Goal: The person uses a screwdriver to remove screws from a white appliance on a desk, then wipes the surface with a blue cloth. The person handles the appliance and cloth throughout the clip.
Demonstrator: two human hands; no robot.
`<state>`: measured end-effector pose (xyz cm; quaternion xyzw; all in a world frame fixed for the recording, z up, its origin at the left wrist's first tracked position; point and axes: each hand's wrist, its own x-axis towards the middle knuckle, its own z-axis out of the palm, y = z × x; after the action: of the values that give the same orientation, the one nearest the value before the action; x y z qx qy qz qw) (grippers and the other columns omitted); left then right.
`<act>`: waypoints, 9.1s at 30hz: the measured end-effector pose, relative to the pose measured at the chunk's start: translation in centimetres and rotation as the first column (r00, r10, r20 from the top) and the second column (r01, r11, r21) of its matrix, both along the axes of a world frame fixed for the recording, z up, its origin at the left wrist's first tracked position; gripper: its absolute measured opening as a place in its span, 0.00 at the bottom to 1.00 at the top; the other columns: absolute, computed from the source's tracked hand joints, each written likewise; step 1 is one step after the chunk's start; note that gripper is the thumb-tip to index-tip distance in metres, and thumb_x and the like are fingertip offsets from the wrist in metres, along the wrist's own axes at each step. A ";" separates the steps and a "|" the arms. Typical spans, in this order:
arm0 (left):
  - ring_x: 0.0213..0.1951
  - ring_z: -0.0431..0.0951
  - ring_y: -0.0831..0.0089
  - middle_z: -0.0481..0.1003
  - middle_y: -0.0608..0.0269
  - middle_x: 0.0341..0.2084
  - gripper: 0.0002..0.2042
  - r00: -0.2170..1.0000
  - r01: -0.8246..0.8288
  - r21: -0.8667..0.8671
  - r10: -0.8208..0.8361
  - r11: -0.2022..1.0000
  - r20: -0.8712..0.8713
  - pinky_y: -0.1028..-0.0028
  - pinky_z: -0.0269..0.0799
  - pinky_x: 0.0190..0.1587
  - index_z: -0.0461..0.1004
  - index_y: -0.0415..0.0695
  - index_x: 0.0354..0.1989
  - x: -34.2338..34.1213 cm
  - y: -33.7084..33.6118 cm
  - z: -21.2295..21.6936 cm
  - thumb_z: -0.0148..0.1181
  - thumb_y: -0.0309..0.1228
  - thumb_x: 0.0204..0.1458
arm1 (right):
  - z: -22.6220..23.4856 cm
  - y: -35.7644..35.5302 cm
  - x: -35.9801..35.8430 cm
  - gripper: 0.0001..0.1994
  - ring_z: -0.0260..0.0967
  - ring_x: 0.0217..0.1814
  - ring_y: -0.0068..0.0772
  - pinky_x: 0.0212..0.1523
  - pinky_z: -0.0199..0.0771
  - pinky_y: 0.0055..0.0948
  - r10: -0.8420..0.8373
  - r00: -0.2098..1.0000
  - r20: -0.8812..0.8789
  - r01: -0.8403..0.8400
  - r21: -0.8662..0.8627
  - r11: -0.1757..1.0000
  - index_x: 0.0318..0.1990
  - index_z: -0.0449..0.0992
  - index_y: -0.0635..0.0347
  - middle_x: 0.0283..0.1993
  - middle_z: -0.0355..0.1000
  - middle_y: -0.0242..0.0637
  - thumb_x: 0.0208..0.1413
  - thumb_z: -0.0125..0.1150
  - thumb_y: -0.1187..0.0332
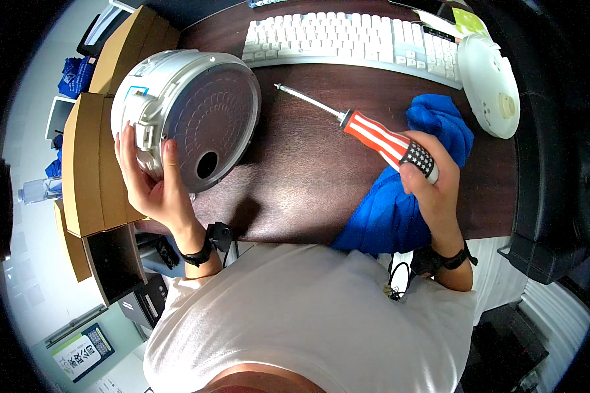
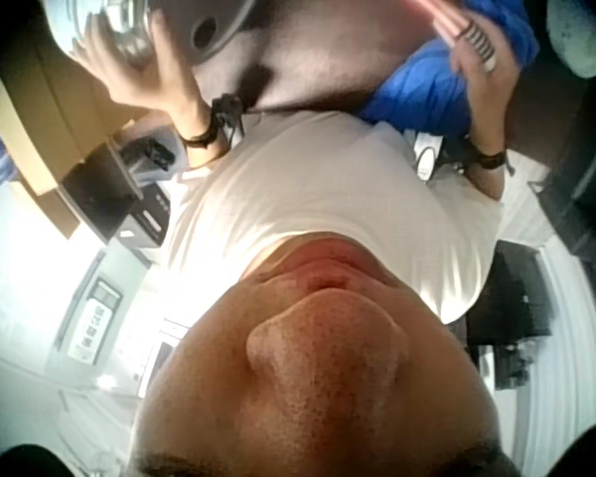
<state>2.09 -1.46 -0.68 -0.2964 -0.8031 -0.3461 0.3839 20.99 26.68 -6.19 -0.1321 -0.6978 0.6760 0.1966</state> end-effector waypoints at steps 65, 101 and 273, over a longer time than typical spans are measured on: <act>0.55 0.65 0.49 0.68 0.48 0.50 0.27 0.635 0.761 -0.289 -0.577 0.581 0.514 0.55 0.59 0.58 0.69 0.41 0.52 6.4 12.2 -1.2 0.65 0.37 0.42 | -2.7 4.6 7.1 0.28 0.67 0.26 0.30 0.36 0.71 0.30 -0.454 0.882 -0.126 0.435 -0.155 0.887 0.51 0.65 0.71 0.28 0.68 0.39 0.59 0.48 0.50; 0.49 0.75 0.65 0.77 0.49 0.41 0.11 -0.073 0.287 0.953 -0.990 0.095 0.121 0.66 0.64 0.59 0.77 0.37 0.39 -1.2 6.9 5.8 0.47 0.27 0.56 | -0.8 4.9 9.8 0.26 0.62 0.23 0.25 0.38 0.69 0.29 -0.537 0.821 -0.192 0.530 -0.093 0.843 0.48 0.67 0.69 0.24 0.63 0.35 0.61 0.44 0.49; 0.64 0.54 0.46 0.63 0.49 0.58 0.27 0.989 0.142 0.011 -0.142 0.990 -0.030 0.53 0.47 0.65 0.63 0.41 0.56 -2.9 -0.5 -2.5 0.64 0.27 0.46 | 1.1 -1.0 -5.3 0.13 0.55 0.15 0.16 0.13 0.52 0.18 -0.013 0.987 0.159 0.033 -0.124 0.992 0.47 0.63 0.58 0.21 0.59 0.27 0.60 0.51 0.61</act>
<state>-0.77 -1.98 -3.16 -0.3553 -0.7720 -0.3734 0.3719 15.71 25.64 -5.11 -0.2053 -0.6653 0.7040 0.1399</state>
